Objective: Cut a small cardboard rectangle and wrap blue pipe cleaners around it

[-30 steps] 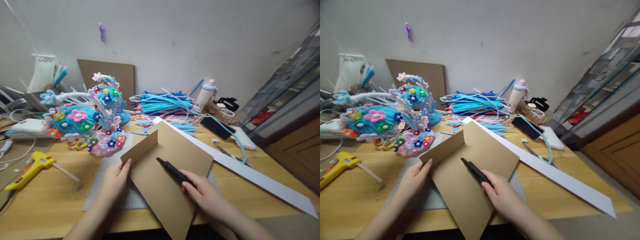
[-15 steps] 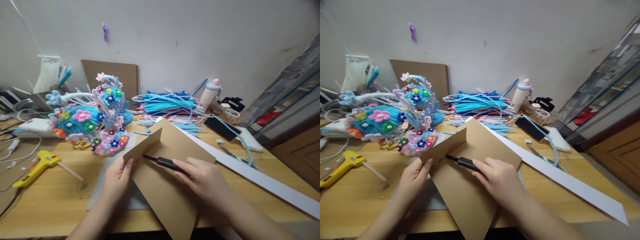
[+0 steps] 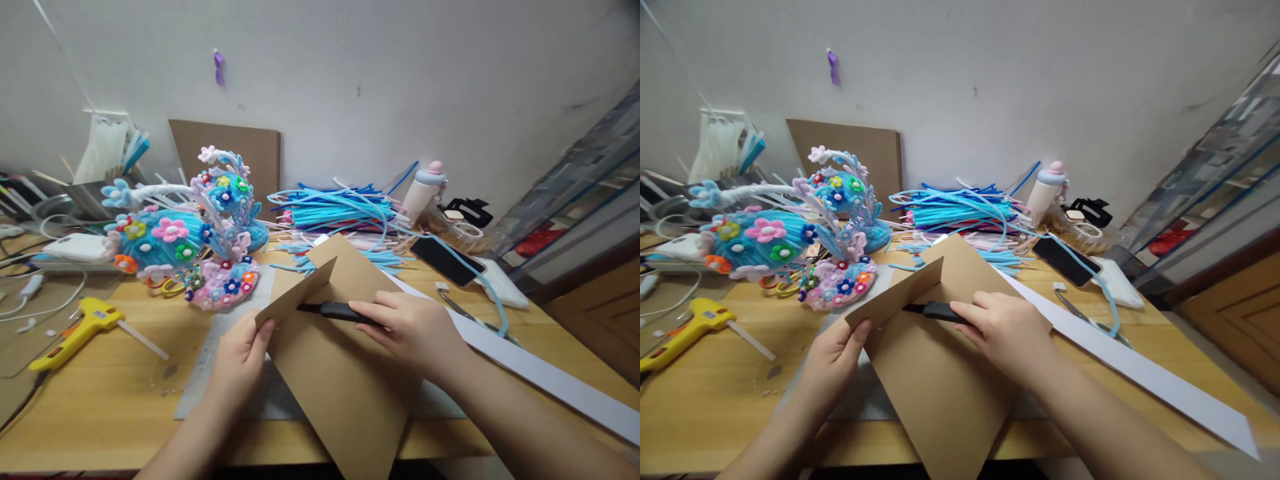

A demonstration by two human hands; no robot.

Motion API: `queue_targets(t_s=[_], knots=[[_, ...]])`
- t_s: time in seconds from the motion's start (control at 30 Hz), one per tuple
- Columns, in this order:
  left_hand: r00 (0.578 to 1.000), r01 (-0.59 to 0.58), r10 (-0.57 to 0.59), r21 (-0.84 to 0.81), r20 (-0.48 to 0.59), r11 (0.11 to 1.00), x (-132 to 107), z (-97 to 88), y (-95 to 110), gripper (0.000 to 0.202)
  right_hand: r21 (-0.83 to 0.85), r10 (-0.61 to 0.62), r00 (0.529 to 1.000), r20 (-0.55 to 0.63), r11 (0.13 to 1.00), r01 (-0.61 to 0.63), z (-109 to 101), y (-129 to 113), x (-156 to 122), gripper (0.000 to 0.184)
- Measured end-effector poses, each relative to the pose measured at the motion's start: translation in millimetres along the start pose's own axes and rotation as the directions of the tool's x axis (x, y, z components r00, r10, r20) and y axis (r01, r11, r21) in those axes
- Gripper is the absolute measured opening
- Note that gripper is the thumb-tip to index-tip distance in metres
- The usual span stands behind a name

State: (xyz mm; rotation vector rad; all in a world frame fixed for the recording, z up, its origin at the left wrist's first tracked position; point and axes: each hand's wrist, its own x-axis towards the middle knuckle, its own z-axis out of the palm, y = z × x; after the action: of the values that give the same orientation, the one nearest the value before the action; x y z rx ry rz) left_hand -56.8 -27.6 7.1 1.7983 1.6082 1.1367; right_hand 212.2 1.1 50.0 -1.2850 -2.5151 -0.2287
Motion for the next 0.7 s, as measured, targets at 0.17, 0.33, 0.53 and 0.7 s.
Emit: queue_targets(t_s=[0.17, 0.33, 0.53, 0.7], knots=[[0.981, 0.175, -0.195, -0.451, 0.002, 0.875, -4, 9.9, 1, 0.051, 0.09, 0.116, 0.988, 0.098, 0.988, -0.125, 2, -23, -11, 0.029], [0.786, 0.526, -0.553, -0.769, 0.276, 0.363, -4, 23.9, 11, 0.026, 0.384, 0.229, 0.934, 0.273, 0.864, -0.325, 7, -42, -23, 0.034], [0.641, 0.72, -0.445, -0.691, 0.626, 0.066, -16, 31.0, 32, 0.042, 0.742, 0.153, 0.775, 0.613, 0.226, -0.631, 17, -42, -22, 0.041], [0.755, 0.63, -0.451, -0.716, 0.475, 0.301, -20, 31.2, 38, 0.046, 0.623, -0.04, 0.647, 0.761, -0.232, -0.747, 29, -38, -22, 0.045]])
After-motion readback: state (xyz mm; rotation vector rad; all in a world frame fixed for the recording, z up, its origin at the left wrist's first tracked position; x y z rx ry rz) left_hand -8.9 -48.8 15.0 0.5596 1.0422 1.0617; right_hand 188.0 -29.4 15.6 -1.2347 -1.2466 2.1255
